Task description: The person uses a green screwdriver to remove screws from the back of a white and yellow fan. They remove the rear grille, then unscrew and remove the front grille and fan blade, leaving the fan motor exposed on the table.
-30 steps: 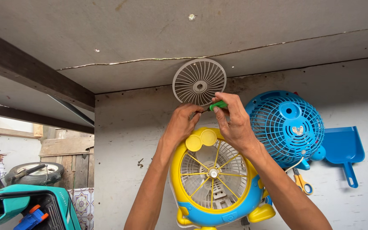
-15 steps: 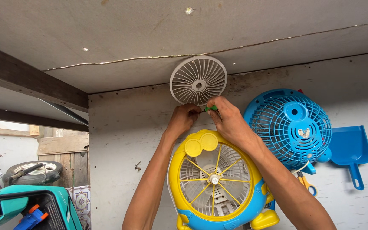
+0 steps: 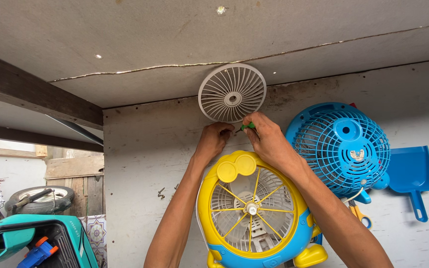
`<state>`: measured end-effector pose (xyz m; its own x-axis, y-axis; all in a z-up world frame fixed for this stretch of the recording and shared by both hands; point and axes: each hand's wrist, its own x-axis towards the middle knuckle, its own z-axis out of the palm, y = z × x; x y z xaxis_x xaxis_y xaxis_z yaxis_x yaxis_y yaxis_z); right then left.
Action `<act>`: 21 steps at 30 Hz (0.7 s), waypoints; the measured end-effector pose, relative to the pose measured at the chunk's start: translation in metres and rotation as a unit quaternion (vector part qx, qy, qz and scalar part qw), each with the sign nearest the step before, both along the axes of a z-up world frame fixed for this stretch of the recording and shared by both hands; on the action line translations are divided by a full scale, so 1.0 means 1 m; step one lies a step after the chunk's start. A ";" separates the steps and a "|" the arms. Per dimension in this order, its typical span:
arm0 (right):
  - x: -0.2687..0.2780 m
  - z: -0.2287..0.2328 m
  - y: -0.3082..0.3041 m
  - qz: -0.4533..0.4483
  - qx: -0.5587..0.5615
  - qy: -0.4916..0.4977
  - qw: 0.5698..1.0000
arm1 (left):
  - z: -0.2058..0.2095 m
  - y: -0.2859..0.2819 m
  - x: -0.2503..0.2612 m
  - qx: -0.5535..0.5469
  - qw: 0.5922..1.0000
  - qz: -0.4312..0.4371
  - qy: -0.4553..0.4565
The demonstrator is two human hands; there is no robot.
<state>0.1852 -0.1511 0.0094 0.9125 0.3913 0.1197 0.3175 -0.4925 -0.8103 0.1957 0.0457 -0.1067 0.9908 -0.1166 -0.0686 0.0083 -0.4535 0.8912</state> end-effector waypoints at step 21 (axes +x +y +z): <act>-0.101 0.048 -0.031 -0.107 0.120 -0.248 0.955 | 0.117 -0.026 -0.167 0.097 0.949 0.148 -0.262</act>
